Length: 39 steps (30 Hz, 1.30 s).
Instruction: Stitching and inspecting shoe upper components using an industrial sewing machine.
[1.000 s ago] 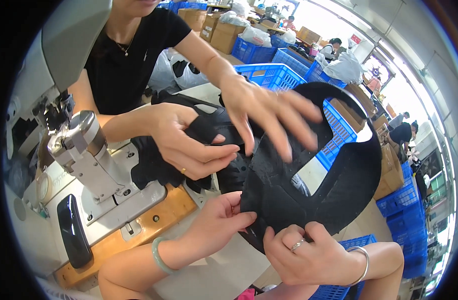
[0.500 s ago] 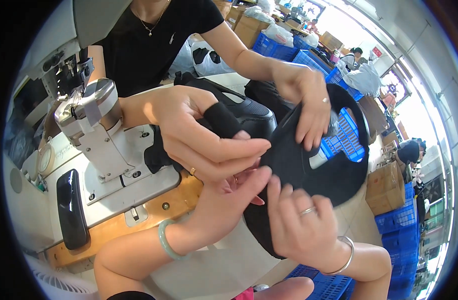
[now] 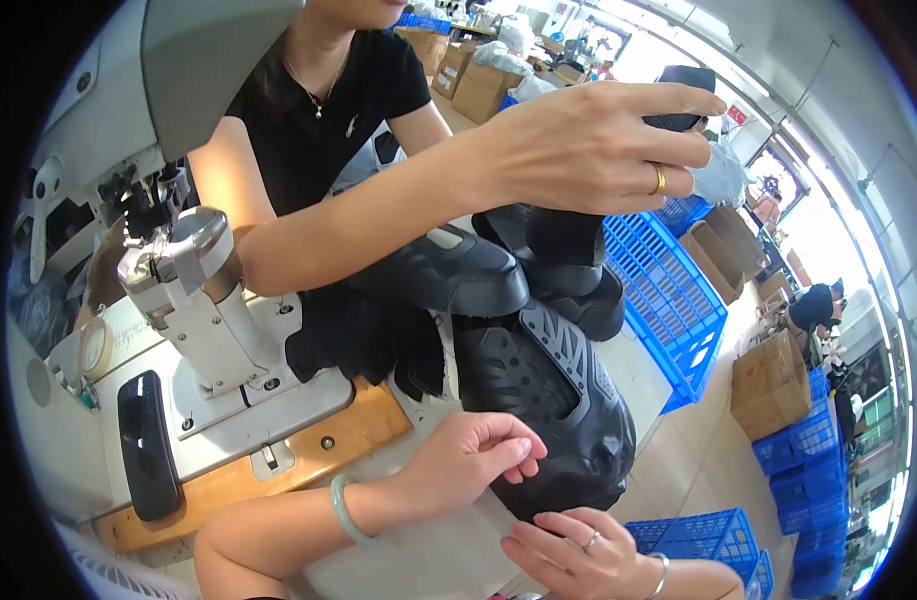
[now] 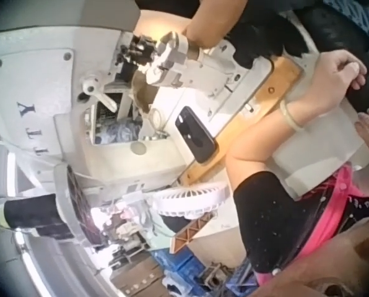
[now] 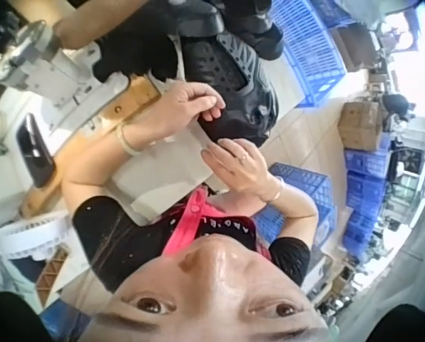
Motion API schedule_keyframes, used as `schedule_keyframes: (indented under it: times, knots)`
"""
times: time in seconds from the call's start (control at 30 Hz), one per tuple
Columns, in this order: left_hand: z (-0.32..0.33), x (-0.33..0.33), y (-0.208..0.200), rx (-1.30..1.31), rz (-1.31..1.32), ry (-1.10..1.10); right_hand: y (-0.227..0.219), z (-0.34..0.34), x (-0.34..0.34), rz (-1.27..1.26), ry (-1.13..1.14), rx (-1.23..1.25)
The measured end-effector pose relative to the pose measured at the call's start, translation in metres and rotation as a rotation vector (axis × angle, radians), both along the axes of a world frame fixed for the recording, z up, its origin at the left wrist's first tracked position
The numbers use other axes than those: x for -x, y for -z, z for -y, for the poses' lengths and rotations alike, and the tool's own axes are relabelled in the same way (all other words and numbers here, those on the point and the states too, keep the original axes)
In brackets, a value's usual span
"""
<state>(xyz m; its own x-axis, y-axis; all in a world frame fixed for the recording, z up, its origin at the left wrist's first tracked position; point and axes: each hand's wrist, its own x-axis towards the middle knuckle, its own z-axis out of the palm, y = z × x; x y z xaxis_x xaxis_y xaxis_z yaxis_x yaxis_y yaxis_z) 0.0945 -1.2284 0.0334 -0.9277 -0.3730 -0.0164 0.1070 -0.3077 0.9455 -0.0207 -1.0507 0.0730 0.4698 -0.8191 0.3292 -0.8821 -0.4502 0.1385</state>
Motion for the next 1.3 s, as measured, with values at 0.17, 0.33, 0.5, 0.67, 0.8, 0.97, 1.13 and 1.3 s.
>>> schedule_keyframes:
  times: [0.17,0.33,0.5,0.67,0.8,0.97,1.13,1.3]
  knots:
    - [-0.002,-0.002,-0.001,-0.012,0.014,0.040,0.018,-0.009,-0.001,0.107,0.007,-0.025]
    - [-0.002,-0.003,-0.005,-0.024,0.028,0.049,0.010,-0.007,0.003,0.121,0.007,-0.003]
    - [-0.002,-0.001,0.001,-0.042,-0.039,0.047,-0.002,-0.002,0.006,0.126,0.004,0.058]
    - [-0.002,-0.004,-0.008,0.039,0.039,0.025,-0.009,0.000,0.011,0.087,-0.008,0.060]
    - [-0.002,-0.005,-0.009,0.064,0.040,0.004,-0.012,0.002,0.013,0.082,-0.011,0.055]
    - [-0.001,-0.007,-0.013,0.109,0.072,0.042,-0.016,0.004,0.015,0.065,-0.017,0.055]
    - [-0.002,-0.007,-0.013,0.153,0.078,0.078,-0.014,0.007,0.023,0.013,0.027,0.086]
    - [-0.002,-0.006,-0.014,0.178,0.067,0.117,-0.019,0.010,0.027,0.008,0.014,0.098]
